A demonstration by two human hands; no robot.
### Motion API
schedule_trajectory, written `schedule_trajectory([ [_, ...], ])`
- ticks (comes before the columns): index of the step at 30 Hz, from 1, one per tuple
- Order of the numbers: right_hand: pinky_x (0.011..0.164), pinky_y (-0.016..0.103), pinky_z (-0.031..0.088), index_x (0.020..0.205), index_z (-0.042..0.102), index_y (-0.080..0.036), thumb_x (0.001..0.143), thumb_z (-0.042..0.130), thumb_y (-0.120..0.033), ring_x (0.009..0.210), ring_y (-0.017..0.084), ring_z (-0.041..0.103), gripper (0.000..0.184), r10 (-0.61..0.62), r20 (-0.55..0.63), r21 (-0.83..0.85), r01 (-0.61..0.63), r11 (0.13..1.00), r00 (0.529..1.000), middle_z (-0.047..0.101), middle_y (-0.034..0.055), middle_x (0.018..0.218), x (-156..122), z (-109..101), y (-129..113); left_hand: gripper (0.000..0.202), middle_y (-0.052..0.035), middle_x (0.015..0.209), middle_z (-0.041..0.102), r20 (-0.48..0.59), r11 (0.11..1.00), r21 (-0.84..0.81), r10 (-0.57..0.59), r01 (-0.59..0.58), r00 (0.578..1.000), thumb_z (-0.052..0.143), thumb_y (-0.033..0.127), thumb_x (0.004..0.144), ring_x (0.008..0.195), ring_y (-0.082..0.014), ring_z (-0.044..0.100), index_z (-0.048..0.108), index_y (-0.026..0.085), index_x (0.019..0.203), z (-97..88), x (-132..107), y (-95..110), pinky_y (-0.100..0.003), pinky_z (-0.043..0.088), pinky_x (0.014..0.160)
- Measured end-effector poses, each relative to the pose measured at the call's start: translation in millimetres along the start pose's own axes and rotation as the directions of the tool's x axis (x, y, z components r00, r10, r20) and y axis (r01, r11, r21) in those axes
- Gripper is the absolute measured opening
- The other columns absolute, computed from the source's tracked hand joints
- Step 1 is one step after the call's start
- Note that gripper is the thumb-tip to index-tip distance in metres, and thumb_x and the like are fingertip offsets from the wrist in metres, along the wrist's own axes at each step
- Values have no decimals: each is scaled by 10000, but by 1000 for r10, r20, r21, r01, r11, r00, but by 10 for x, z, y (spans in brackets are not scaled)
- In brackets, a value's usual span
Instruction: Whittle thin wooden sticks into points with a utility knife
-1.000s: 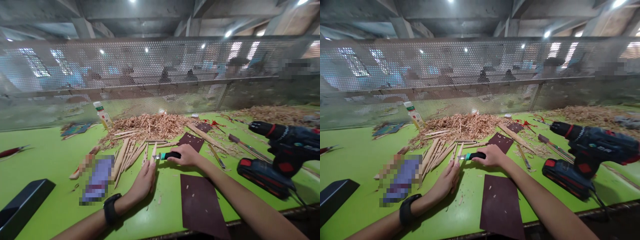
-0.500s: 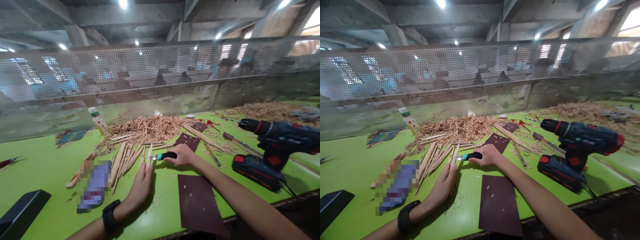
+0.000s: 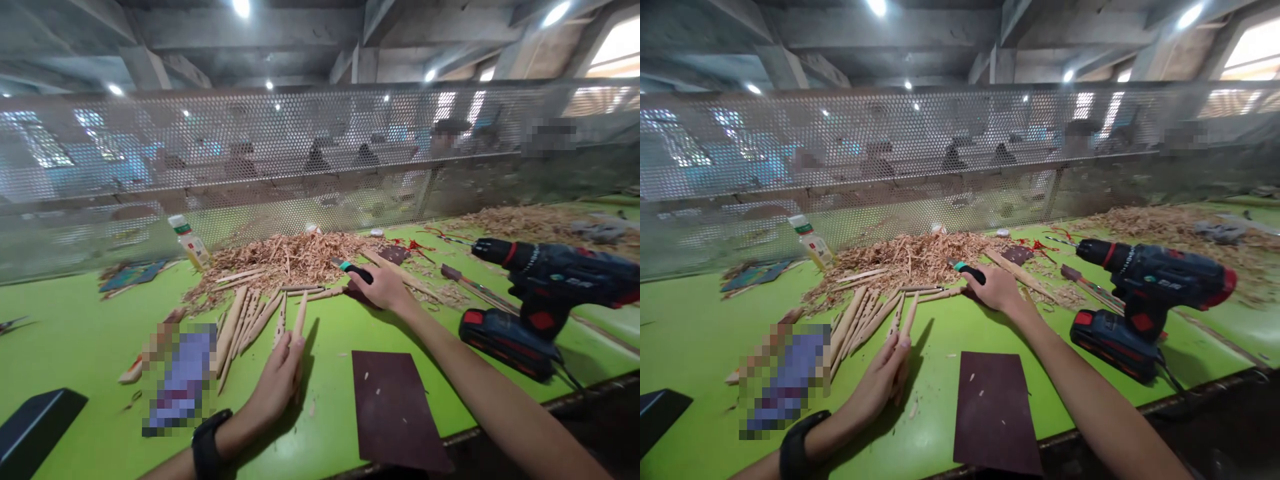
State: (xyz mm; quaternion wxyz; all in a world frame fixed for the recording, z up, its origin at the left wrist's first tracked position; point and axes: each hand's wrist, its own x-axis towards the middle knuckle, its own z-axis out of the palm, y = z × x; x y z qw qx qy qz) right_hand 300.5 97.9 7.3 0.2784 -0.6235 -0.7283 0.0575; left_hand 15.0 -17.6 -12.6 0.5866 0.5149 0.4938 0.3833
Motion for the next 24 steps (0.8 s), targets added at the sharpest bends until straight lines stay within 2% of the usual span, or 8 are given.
schedule_trajectory([
  [2,515,310,348,1003,743,-187,1004,390,-721,593,198,604,640,-47,51,16,47,999,998,721,85,759,-43,55,-99,462,103,527,391,0,1000,7,-9,9,1000,605,693,898,387,-107,337,519,239,919,-25,44,17,-227,347,362],
  [5,504,300,306,926,717,-186,992,414,-717,550,175,556,615,-110,112,-2,111,994,988,693,67,701,-114,142,-255,458,87,533,423,-15,998,37,57,-56,998,593,675,918,399,-103,382,493,232,858,-46,87,21,-221,380,379],
  [9,525,305,292,959,711,-179,1014,394,-672,581,187,575,589,-178,130,6,179,984,975,709,79,720,-176,137,-353,485,81,557,435,-56,997,9,82,-82,995,590,677,919,431,-110,406,574,199,999,-57,112,19,-226,407,408],
  [12,576,307,323,1061,720,-191,1028,408,-619,673,206,635,531,-273,152,59,267,962,950,761,90,844,-226,122,-407,536,69,625,437,-58,994,-81,65,-70,996,590,702,900,476,-106,400,592,183,1032,-64,128,48,-231,419,433],
  [15,608,302,327,1072,718,-209,1020,451,-605,734,210,656,480,-364,197,93,353,931,910,781,82,937,-292,171,-475,545,74,647,404,-50,991,-120,48,-53,998,608,716,876,474,-81,338,585,183,985,-70,147,61,-201,315,409],
  [18,602,297,298,978,704,-206,1014,484,-615,719,204,644,467,-390,261,81,382,921,883,776,77,904,-355,240,-534,534,86,655,375,-59,989,-146,10,-19,998,665,710,837,471,-63,298,545,202,953,-74,163,46,-186,212,411],
  [24,608,298,285,938,685,-202,1009,525,-615,729,201,644,449,-421,321,74,420,904,848,776,78,892,-422,230,-633,546,91,638,363,-107,988,-154,-17,1,994,715,705,786,504,-77,304,505,219,915,-75,167,32,-202,189,448],
])
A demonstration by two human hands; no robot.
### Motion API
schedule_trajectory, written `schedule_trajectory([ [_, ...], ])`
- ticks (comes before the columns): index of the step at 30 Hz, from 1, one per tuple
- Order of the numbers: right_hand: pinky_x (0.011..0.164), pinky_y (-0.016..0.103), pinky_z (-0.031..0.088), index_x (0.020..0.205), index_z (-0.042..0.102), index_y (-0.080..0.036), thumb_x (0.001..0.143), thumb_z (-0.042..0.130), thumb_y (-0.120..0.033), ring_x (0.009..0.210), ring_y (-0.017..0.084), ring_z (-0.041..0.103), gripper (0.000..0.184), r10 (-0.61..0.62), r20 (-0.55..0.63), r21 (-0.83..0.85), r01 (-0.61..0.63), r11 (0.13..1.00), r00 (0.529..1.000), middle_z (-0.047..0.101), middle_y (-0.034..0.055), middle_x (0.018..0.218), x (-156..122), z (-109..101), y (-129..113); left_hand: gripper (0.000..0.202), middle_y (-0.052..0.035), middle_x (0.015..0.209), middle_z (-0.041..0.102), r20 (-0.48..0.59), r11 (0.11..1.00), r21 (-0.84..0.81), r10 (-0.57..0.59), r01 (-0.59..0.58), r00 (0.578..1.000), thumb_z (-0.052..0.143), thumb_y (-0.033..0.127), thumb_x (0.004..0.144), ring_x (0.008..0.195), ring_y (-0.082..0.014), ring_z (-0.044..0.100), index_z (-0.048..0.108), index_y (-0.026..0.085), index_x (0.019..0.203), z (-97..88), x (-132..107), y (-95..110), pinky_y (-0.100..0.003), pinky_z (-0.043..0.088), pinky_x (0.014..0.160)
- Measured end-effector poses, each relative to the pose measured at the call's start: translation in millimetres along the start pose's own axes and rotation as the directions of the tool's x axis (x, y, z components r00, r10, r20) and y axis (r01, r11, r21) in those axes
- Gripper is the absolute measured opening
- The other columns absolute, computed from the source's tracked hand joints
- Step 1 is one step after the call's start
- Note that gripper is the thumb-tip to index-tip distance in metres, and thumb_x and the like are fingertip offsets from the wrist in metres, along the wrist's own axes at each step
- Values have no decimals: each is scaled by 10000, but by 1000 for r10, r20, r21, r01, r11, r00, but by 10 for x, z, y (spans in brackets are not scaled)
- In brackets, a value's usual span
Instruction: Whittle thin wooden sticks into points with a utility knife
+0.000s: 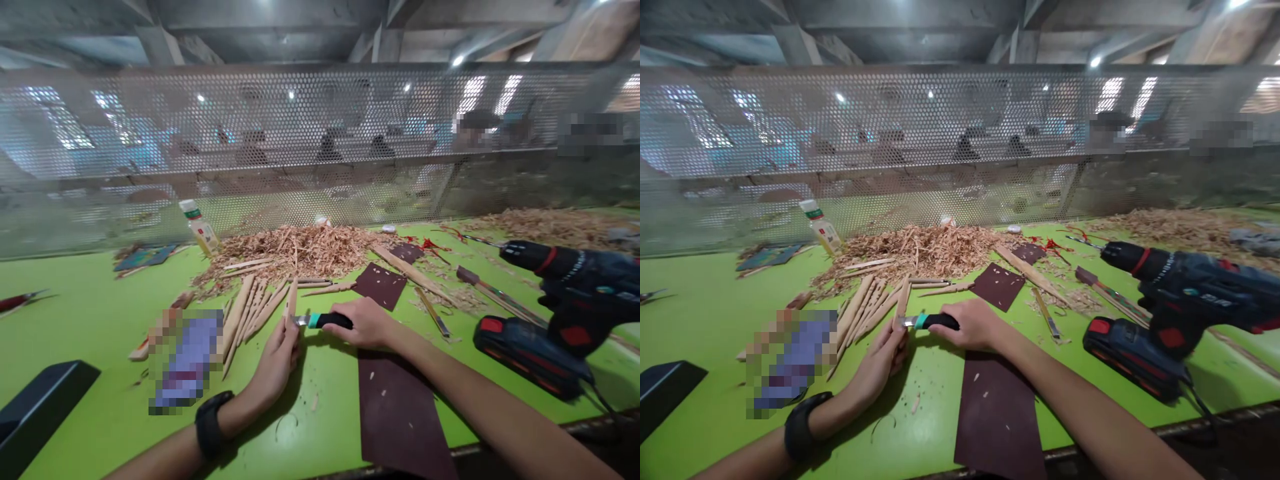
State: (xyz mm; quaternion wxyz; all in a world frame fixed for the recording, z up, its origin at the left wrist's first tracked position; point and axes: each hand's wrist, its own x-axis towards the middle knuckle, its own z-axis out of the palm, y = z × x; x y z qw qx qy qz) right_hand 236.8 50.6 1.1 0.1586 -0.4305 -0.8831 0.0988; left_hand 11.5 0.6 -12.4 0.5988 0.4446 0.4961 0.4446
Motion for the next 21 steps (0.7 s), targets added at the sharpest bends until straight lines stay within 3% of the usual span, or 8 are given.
schedule_trajectory([
  [6,611,304,294,960,684,-204,1021,517,-593,745,205,653,428,-18,-16,12,18,1000,1000,784,78,917,-3,-21,-56,479,26,658,478,-23,987,135,94,-90,995,643,658,868,565,-124,366,568,195,774,-1,-39,69,-251,260,488],
  [12,602,300,281,979,714,-220,991,548,-629,768,210,664,441,42,-58,6,-42,999,997,791,64,939,1,-19,-15,331,-19,695,566,-92,960,230,182,-157,979,648,538,906,676,-211,498,680,213,851,-5,-21,87,-275,359,561],
  [17,607,296,285,966,741,-235,980,564,-626,759,206,663,429,71,-105,-2,-71,997,992,789,50,905,19,-13,-36,309,-42,761,621,-74,891,373,306,-258,949,607,491,939,781,-244,559,669,220,803,-22,76,46,-304,436,714],
  [21,606,294,290,955,751,-243,972,561,-640,739,202,669,440,85,-115,-11,-87,996,990,790,46,883,30,9,-4,286,-67,864,692,-67,855,450,319,-257,945,550,446,980,834,-259,599,668,220,852,-22,101,30,-328,442,791],
])
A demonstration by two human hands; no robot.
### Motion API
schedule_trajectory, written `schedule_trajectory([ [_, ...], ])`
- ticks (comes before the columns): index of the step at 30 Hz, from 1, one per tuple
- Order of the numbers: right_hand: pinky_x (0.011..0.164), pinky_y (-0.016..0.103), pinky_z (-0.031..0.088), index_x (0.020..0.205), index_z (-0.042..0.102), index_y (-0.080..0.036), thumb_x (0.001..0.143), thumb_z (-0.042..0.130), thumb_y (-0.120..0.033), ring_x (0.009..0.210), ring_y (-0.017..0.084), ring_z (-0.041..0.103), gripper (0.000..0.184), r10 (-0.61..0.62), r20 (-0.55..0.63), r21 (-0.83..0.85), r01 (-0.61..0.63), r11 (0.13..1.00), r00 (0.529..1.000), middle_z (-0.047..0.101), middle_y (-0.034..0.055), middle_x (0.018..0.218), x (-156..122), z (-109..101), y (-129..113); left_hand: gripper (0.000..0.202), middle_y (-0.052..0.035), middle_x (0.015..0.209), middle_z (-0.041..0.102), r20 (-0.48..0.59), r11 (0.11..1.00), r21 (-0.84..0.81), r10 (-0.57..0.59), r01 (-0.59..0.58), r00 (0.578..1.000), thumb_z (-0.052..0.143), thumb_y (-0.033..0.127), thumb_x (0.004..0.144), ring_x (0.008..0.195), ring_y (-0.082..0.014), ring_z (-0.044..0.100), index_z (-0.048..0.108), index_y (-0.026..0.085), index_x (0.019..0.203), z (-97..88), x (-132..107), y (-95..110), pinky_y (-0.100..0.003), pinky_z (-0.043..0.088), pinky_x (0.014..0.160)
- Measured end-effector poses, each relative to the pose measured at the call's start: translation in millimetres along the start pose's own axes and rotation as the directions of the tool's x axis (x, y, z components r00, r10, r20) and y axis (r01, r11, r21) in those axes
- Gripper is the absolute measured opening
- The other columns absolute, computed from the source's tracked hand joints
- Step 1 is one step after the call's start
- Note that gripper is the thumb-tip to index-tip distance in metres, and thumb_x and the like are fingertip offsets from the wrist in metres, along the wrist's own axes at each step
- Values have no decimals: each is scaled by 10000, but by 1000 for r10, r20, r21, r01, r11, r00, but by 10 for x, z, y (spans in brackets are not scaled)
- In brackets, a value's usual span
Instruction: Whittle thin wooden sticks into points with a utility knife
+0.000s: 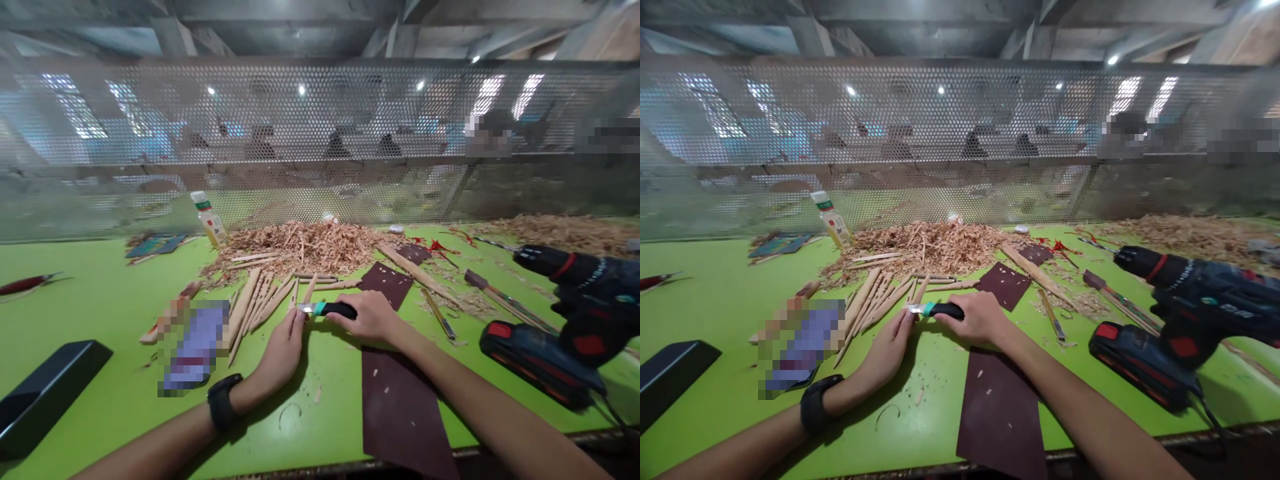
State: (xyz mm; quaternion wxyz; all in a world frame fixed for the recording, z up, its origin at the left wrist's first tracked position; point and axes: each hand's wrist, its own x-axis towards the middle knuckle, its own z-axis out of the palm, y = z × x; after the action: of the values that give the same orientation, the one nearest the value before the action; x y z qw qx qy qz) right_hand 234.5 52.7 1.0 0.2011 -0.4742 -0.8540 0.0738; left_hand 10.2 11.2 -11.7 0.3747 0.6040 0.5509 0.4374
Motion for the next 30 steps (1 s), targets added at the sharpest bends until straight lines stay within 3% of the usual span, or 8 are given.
schedule_trajectory([
  [8,614,301,330,1041,767,-257,964,540,-672,792,239,714,480,-27,-34,-38,26,999,999,809,56,936,36,70,104,281,-68,850,689,-17,995,94,32,-30,999,492,388,1012,785,-246,592,650,210,861,15,-25,45,-327,428,750],
  [20,626,308,438,1093,768,-253,980,532,-658,837,251,736,482,-94,-96,-46,90,995,991,815,61,1020,71,145,180,372,-48,792,609,26,986,165,-6,2,1000,392,473,1020,747,-233,529,575,208,835,0,5,-26,-342,379,693],
  [23,532,315,410,1109,771,-240,1039,392,-654,628,211,670,565,77,-139,19,-75,997,987,792,69,854,88,40,380,376,-28,742,571,46,985,169,-26,18,999,377,482,1024,695,-216,496,557,214,830,14,-92,16,-332,349,645],
  [25,498,316,379,1084,778,-217,1039,379,-660,554,203,618,597,238,-211,13,-241,970,948,756,77,762,83,-69,559,384,-20,729,559,79,990,143,-28,17,996,391,497,1025,676,-203,479,550,217,817,27,-173,45,-324,340,626],
  [27,526,317,378,1058,780,-210,1011,435,-672,642,235,654,578,266,-283,-45,-290,956,921,759,91,796,72,-145,680,401,-20,734,557,127,996,87,-39,28,991,420,515,1022,687,-193,482,571,209,812,35,-224,49,-314,353,632],
  [30,534,307,357,1031,765,-195,997,441,-685,642,230,651,589,248,-263,-56,-271,961,932,752,90,790,66,-120,651,370,5,691,509,132,984,-129,-103,121,986,508,532,996,633,-162,436,599,205,849,37,-226,11,-279,320,564],
])
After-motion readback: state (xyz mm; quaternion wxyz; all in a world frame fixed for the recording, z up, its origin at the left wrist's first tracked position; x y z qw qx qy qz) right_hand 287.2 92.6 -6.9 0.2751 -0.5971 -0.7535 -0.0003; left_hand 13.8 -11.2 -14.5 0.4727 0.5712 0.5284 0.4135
